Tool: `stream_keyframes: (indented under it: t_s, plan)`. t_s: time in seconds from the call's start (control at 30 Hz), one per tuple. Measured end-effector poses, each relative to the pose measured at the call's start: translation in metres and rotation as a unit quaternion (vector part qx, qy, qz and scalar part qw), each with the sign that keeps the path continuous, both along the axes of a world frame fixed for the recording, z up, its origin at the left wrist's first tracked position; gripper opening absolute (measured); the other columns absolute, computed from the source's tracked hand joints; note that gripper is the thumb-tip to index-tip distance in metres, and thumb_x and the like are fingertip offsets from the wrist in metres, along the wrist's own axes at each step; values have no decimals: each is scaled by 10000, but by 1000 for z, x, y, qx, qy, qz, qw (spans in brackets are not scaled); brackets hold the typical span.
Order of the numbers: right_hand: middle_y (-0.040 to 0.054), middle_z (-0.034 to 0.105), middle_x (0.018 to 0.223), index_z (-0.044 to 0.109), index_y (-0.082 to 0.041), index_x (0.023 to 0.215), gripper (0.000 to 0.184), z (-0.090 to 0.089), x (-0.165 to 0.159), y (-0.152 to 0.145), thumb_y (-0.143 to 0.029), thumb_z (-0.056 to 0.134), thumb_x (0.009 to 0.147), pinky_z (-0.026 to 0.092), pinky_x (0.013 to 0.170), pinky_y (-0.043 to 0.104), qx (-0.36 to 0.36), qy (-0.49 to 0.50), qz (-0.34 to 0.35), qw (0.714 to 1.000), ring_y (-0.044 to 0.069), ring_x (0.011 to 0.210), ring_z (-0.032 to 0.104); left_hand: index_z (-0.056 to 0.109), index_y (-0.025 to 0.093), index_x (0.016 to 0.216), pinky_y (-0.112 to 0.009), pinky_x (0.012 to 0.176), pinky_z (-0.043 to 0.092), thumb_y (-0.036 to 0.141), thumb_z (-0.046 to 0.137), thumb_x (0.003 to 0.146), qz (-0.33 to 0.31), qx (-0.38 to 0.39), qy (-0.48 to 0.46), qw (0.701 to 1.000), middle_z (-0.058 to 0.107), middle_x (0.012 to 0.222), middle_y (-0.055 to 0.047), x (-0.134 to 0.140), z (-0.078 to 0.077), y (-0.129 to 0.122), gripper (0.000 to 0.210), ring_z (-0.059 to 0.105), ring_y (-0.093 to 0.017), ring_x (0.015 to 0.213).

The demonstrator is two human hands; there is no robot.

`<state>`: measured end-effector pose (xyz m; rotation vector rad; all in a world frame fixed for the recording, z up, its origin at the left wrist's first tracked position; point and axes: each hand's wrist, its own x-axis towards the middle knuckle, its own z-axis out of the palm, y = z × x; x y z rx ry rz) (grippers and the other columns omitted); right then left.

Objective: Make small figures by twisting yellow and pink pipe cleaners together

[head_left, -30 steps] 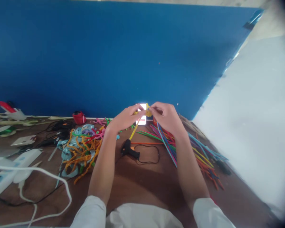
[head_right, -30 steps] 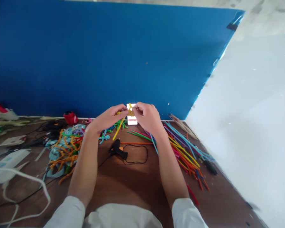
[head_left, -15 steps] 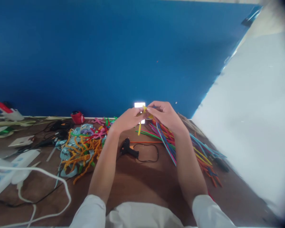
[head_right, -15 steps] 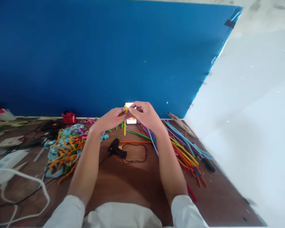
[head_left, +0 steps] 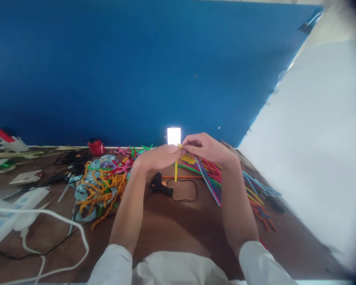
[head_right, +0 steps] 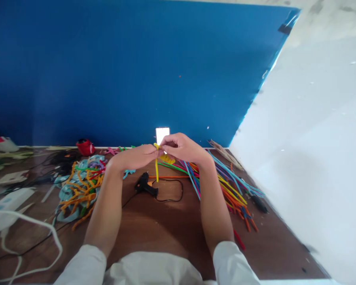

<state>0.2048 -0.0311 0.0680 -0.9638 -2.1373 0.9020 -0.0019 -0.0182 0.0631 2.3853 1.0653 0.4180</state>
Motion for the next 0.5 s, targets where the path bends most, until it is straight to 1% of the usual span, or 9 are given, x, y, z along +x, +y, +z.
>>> stream_keyframes:
  t_s: [0.07,0.17,0.23,0.27,0.3,0.37,0.43,0.5]
  plan:
    - [-31,592,603,681,-154,890,176,1,2,1,-286,566,904,338,485,221,6,4,-6,1000,70,500,481,602,181,724,-273,641,342,527,406,957,-20,-15,-32,999,603,664,-16,1,1,1,460,484,-157,646]
    - [-28,599,604,678,-143,872,158,1,5,1,-270,584,882,343,488,220,16,27,-20,999,71,510,505,621,175,737,-268,652,345,522,420,962,-31,-23,-64,997,616,708,-18,4,1,3,460,489,-154,676]
    - [-28,600,599,678,-143,860,144,2,5,1,-263,600,872,351,492,220,34,63,-39,997,73,519,519,646,176,809,-262,662,349,512,436,962,-33,-10,-86,996,640,777,-21,5,0,6,425,505,-151,704]
    - [-32,593,585,677,-146,854,134,1,5,1,-260,607,870,349,488,219,45,88,-55,994,73,512,515,654,180,865,-260,664,349,511,454,957,-23,3,-98,995,647,805,-22,4,-1,8,397,513,-150,714]
    - [-39,579,565,677,-151,851,128,1,5,1,-258,611,871,340,478,217,55,116,-75,989,68,497,501,653,185,918,-260,658,346,515,481,945,1,22,-109,994,649,821,-23,3,-2,10,374,519,-150,716]
    - [-59,532,512,678,-162,843,125,1,6,1,-265,616,877,296,443,211,75,176,-114,975,54,446,438,635,185,965,-261,623,325,535,556,899,81,65,-123,987,634,807,-25,0,-5,16,365,513,-150,693]
    - [-72,495,471,683,-173,837,138,1,6,1,-285,621,887,248,413,211,87,224,-136,961,44,403,372,617,177,921,-261,591,296,541,608,859,160,102,-150,970,602,775,-23,-5,-7,23,370,489,-143,665]
    - [-70,500,457,689,-181,838,151,0,7,1,-309,630,893,233,397,211,91,249,-143,953,44,382,352,585,178,823,-256,564,272,499,611,860,187,107,-212,953,518,698,7,-9,-9,29,325,419,-117,613]
